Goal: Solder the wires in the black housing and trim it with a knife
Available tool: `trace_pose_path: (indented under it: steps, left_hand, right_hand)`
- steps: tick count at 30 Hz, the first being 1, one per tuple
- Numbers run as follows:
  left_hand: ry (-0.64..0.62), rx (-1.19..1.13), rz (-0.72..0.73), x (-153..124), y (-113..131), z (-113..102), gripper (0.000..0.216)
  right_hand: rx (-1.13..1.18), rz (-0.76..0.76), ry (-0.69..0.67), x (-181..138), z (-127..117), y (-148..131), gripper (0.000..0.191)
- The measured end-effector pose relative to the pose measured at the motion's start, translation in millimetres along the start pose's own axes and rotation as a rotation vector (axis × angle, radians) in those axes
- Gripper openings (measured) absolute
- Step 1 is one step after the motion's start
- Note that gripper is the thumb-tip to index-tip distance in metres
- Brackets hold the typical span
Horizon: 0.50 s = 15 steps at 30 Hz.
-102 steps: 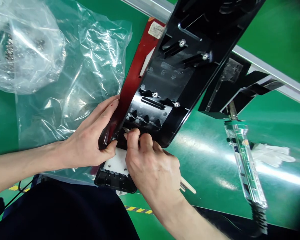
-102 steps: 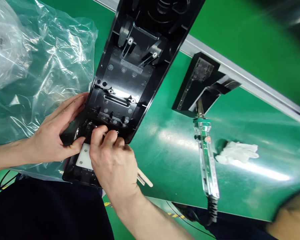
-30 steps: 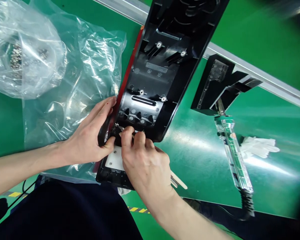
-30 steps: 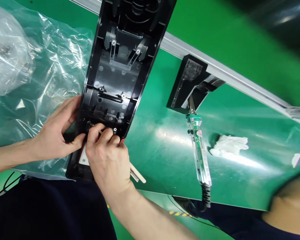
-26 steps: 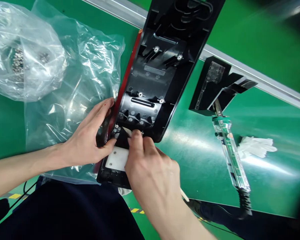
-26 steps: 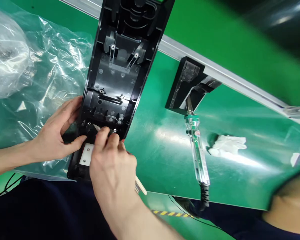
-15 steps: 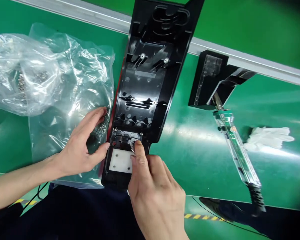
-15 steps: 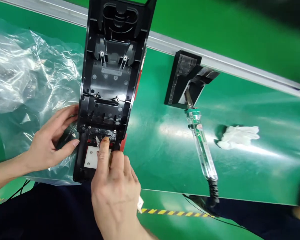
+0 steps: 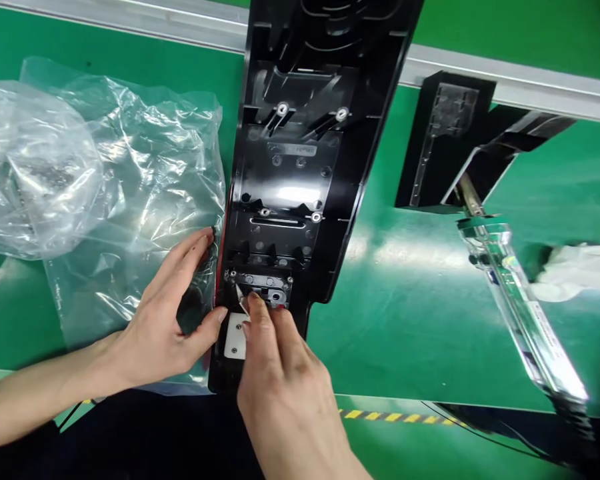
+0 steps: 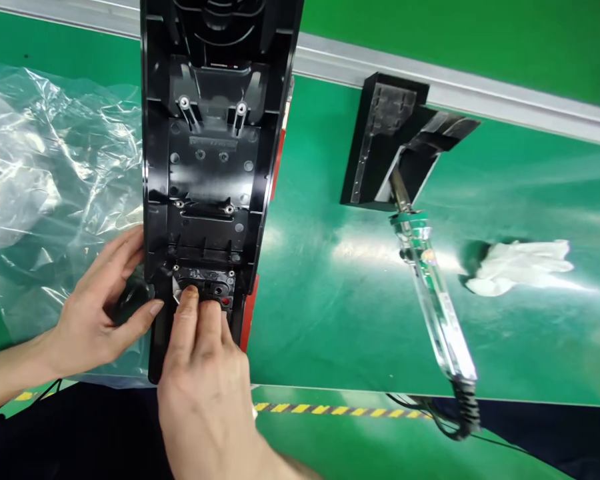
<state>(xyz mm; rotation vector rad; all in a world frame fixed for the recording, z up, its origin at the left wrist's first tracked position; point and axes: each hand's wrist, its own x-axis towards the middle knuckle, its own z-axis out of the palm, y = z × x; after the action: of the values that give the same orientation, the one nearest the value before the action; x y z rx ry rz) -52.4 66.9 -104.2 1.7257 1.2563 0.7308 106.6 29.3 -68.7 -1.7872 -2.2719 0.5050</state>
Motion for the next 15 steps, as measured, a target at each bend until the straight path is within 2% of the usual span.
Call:
trace_pose_path:
  steps: [2,5,6,8,11,13,15]
  left_hand:
    - [0.004,0.006,0.005,0.7,0.9,-0.3,0.069]
    - [-0.009,0.039,0.011,1.6,1.6,-1.7,0.069]
    - [-0.013,0.061,0.020,1.9,1.6,-2.2,0.069]
    - [-0.017,0.096,0.036,2.6,1.7,-3.0,0.069]
    - [-0.009,0.074,0.041,3.5,2.3,-2.9,0.067]
    - [-0.005,0.044,0.035,3.9,3.0,-2.3,0.065]
    - [-0.013,0.017,0.019,4.2,3.8,-1.9,0.063]
  right_hand:
    - [0.320,0.109,-0.101,0.2,-7.7,8.0,0.026]
    - [1.080,0.395,-0.371,5.7,-15.8,16.9,0.006]
    - [1.350,0.489,-0.458,8.5,-16.0,17.9,0.008]
    - [1.767,0.665,-0.544,13.5,-12.7,17.2,0.018]
    - [2.120,0.866,-0.512,16.5,-3.4,12.5,0.024]
    - [2.234,0.956,-0.527,15.8,2.5,9.7,0.024]
    - [2.268,0.977,-0.561,14.9,7.2,8.5,0.024]
